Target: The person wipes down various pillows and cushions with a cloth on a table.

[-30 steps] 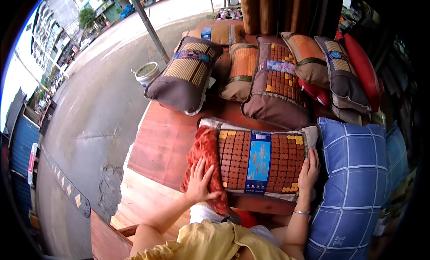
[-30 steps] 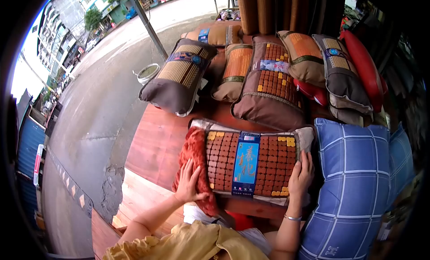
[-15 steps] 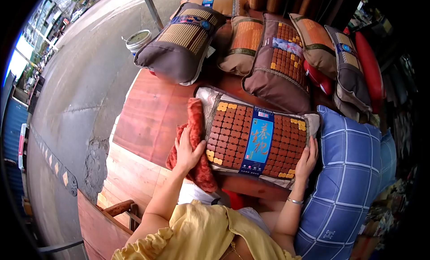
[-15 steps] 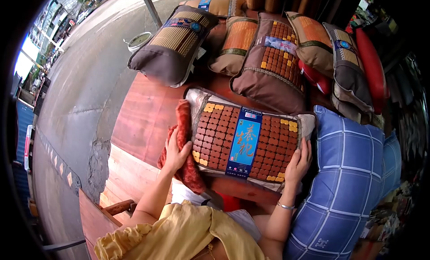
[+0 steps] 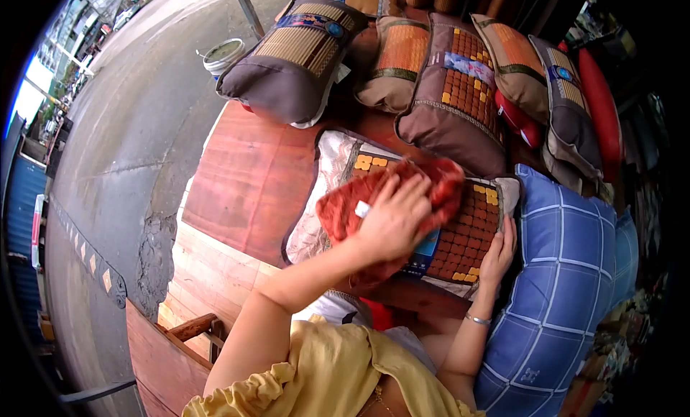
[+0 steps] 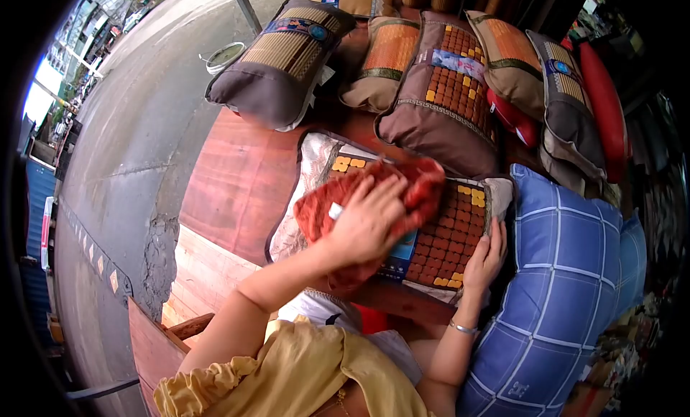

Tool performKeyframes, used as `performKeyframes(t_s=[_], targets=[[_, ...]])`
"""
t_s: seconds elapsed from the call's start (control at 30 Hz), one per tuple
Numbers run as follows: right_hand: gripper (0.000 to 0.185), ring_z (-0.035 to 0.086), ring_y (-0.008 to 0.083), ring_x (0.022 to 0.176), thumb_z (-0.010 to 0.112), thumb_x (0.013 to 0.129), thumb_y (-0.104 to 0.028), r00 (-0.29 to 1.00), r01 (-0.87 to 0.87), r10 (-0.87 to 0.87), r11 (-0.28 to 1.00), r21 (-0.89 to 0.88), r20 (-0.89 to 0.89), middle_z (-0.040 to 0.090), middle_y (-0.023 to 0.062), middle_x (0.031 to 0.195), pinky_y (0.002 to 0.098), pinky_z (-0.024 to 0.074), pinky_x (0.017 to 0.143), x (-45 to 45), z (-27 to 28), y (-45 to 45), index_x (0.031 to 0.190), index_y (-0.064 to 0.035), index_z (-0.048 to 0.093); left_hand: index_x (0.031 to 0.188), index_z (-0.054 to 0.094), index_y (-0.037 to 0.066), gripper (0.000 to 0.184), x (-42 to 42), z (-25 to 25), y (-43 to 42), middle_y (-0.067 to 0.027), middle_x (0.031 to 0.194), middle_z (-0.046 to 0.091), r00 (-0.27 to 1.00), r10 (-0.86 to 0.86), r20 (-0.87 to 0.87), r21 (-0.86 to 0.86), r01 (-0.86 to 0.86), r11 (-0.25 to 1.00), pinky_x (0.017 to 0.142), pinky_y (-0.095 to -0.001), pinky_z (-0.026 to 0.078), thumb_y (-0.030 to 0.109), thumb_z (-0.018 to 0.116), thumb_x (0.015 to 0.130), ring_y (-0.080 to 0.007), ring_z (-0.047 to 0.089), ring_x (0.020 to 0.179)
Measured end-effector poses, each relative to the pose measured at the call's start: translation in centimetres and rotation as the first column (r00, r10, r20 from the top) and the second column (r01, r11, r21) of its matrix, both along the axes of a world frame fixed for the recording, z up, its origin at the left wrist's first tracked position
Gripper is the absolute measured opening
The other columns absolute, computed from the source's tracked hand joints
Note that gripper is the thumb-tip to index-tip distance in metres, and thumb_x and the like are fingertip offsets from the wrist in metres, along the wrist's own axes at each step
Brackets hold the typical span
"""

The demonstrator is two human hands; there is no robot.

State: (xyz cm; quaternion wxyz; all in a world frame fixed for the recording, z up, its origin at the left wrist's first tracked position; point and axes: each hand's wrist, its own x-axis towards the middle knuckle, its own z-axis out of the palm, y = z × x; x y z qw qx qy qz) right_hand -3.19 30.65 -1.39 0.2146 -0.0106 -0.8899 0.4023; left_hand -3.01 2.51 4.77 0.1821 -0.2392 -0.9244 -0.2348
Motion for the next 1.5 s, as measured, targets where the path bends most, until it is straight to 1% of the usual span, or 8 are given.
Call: performKeyframes(t_s=[0.17, 0.2, 0.37, 0.7, 0.97, 1.13, 1.3, 1.5], targets=[[0.042, 0.044, 0.0343, 0.134, 0.043, 0.099, -0.020, 1.000, 0.016, -0.016, 1.000, 0.005, -0.007, 0.049, 0.0186, 0.144, 0.0433, 0.0325, 0.111, 0.0, -0.1, 0.0, 0.136, -0.0053, 0.056, 0.118, 0.058, 0.002, 0.042, -7.4, -3.3, -8.4, -0.0201, 0.117, 0.064, 0.924, 0.298, 0.238, 0.104, -0.329, 0.939, 0.099, -0.0493, 0.042, 0.030, 0.064, 0.087, -0.0407, 0.057, 0.113], [0.041, 0.044, 0.0329, 0.135, 0.042, 0.101, -0.020, 1.000, 0.021, -0.021, 0.999, 0.032, 0.001, 0.050, 0.0178, 0.144, 0.0417, 0.0323, 0.112, 0.0, 0.1, -0.1, 0.137, -0.0044, 0.056, 0.126, 0.056, 0.001, 0.049, -8.1, -3.1, -10.8, -0.0220, 0.122, 0.062, 0.867, 0.260, 0.425, 0.121, -0.339, 0.933, 0.101, -0.0488, 0.042, 0.031, 0.062, 0.087, -0.0422, 0.055, 0.115], [0.041, 0.044, 0.0320, 0.135, 0.041, 0.101, -0.018, 1.000, 0.030, -0.030, 0.998, 0.058, 0.002, 0.051, 0.0175, 0.143, 0.0407, 0.0326, 0.112, 0.0, 0.1, -0.2, 0.136, -0.0029, 0.055, 0.138, 0.048, 0.005, 0.053, -5.0, -5.9, -12.3, -0.0172, 0.148, 0.044, 0.893, 0.325, 0.311, 0.052, -0.358, 0.932, 0.115, -0.0548, 0.023, 0.029, 0.056, 0.092, -0.0345, 0.037, 0.140], [0.042, 0.045, 0.0347, 0.133, 0.043, 0.098, -0.017, 1.000, 0.024, -0.024, 0.999, 0.030, -0.007, 0.050, 0.0188, 0.143, 0.0437, 0.0327, 0.111, -0.2, -0.1, -0.1, 0.136, -0.0044, 0.057, 0.104, 0.056, 0.005, 0.035, -0.1, 1.5, 1.3, -0.0214, 0.142, 0.050, 0.978, -0.179, 0.108, -0.067, 0.186, 0.980, 0.116, -0.0554, 0.023, 0.033, 0.065, 0.085, -0.0352, 0.043, 0.137], [0.041, 0.043, 0.0301, 0.137, 0.040, 0.102, -0.019, 1.000, 0.022, -0.022, 0.999, 0.029, 0.008, 0.050, 0.0163, 0.144, 0.0401, 0.0308, 0.113, 0.0, 0.1, -0.3, 0.138, -0.0027, 0.054, 0.108, 0.058, 0.001, 0.032, -5.7, -5.7, -13.1, -0.0210, 0.105, 0.063, 0.936, 0.304, 0.178, 0.203, -0.337, 0.919, 0.090, -0.0494, 0.046, 0.026, 0.058, 0.088, -0.0416, 0.059, 0.099], [0.042, 0.044, 0.0323, 0.135, 0.041, 0.101, -0.019, 1.000, 0.027, -0.027, 0.999, 0.025, -0.007, 0.050, 0.0174, 0.144, 0.0418, 0.0319, 0.112, 0.0, 0.1, -0.4, 0.137, -0.0037, 0.055, 0.135, 0.046, -0.006, 0.053, -1.0, -6.2, -12.5, -0.0273, 0.143, 0.045, 0.884, 0.338, 0.322, 0.301, -0.434, 0.849, 0.117, -0.0470, 0.025, 0.018, 0.054, 0.088, -0.0437, 0.037, 0.138], [0.042, 0.045, 0.0341, 0.134, 0.042, 0.099, -0.018, 1.000, 0.020, -0.019, 0.999, 0.035, -0.009, 0.050, 0.0184, 0.143, 0.0429, 0.0329, 0.111, 0.0, 0.1, -0.3, 0.137, -0.0044, 0.056, 0.097, 0.056, 0.004, 0.027, 2.8, -0.9, -5.8, -0.0217, 0.143, 0.047, 0.991, 0.004, 0.134, 0.064, -0.013, 0.998, 0.116, -0.0581, 0.017, 0.018, 0.067, 0.076, -0.0382, 0.039, 0.139], [0.042, 0.045, 0.0340, 0.134, 0.042, 0.099, -0.017, 1.000, 0.007, -0.006, 0.999, 0.031, -0.018, 0.050, 0.0184, 0.143, 0.0425, 0.0326, 0.111, -0.2, -0.4, 0.2, 0.136, -0.0046, 0.056, 0.099, 0.057, 0.005, 0.034, 0.1, 1.0, -0.4, -0.0197, 0.146, 0.046, 0.965, -0.211, 0.154, -0.060, 0.222, 0.973, 0.117, -0.0557, 0.021, 0.031, 0.066, 0.079, -0.0341, 0.039, 0.140]])
